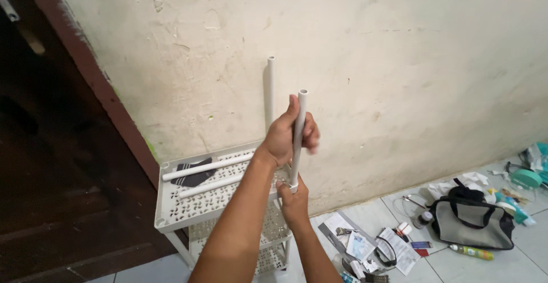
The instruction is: The person inserts white plastic poles into the corner holes of a white plastic shelf unit. They repeatedly insert and remove the poles, then gather them and place them on a nearby bed. Finally, they remove a sock from the shelf and attempt to secure the shelf with small plastic fasteners.
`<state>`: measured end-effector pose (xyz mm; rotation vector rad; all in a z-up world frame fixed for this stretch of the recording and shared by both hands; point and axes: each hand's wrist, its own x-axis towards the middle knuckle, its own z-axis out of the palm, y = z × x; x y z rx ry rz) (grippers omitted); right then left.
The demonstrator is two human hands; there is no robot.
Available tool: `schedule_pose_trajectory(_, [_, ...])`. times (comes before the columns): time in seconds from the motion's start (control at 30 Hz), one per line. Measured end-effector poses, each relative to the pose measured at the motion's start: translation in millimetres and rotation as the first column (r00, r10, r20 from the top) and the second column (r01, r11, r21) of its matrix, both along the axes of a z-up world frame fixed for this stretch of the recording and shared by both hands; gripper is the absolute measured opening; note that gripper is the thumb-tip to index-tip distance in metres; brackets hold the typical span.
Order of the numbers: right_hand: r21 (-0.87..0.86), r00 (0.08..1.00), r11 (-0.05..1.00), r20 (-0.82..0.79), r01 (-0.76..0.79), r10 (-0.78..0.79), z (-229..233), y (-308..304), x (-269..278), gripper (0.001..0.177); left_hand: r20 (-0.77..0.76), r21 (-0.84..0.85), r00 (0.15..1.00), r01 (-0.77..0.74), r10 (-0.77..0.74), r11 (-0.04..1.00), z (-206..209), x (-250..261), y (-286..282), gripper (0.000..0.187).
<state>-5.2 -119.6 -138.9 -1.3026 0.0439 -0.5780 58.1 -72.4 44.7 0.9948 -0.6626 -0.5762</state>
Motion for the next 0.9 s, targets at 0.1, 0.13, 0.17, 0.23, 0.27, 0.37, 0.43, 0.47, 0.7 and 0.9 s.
schedule_pose_trajectory(0.1, [-0.088,1.000,0.996,-0.017,-0.003,0.002,-6.8,-5.1,4.5,0.030,0.078,-0.076,0.985,-0.150,0.156,0.986,-10.4,-1.8,-8.2,0.071])
schedule_pose_trajectory(0.13, [-0.064,1.000,0.998,0.009,-0.010,0.011,-11.4,-7.6,3.6,0.030,0.065,-0.044,0.965,-0.251,0.254,0.967,-14.2,-2.3,-13.6,0.071])
schedule_pose_trajectory(0.17, [-0.039,0.999,0.999,0.043,-0.023,0.025,-14.3,-7.9,7.1,0.030,0.063,-0.010,0.933,-0.355,0.354,0.935,-14.7,-0.9,-18.9,0.070])
schedule_pose_trajectory(0.23, [-0.035,0.998,0.999,0.063,-0.021,0.023,-23.3,-7.4,14.3,0.031,0.151,-0.006,0.794,-0.595,0.589,0.804,-14.1,-3.4,-30.7,0.072])
schedule_pose_trajectory(0.27, [-0.057,0.999,0.998,0.051,-0.005,0.008,-30.5,-6.9,18.1,0.032,0.231,-0.049,0.670,-0.716,0.706,0.696,-13.6,-7.6,-36.8,0.074])
schedule_pose_trajectory(0.37, [-0.177,0.991,0.984,-0.130,0.022,-0.045,-55.7,-20.3,30.0,0.031,0.345,-0.062,0.373,-0.907,0.862,0.417,-9.1,-23.1,-54.7,0.075])
schedule_pose_trajectory(0.43, [-0.196,0.982,0.981,-0.181,0.016,-0.052,-63.9,-26.1,33.1,0.031,0.379,-0.046,0.325,-0.929,0.867,0.368,-5.5,-28.5,-56.4,0.074])
schedule_pose_trajectory(0.47, [-0.167,0.988,0.986,-0.151,0.011,-0.037,-63.2,-26.8,30.9,0.031,0.388,-0.049,0.355,-0.914,0.851,0.404,-4.7,-29.3,-54.5,0.074])
schedule_pose_trajectory(0.7, [-0.027,1.000,1.000,-0.012,-0.002,0.001,-17.8,-6.7,12.7,0.046,0.122,0.054,0.986,-0.122,0.115,0.991,-2.3,-4.8,3.3,0.075])
schedule_pose_trajectory(0.9, [-0.072,0.998,0.997,0.056,0.015,-0.011,-18.4,-8.4,14.6,0.029,0.109,0.084,0.974,-0.207,0.198,0.975,-37.3,-2.5,-11.5,0.073])
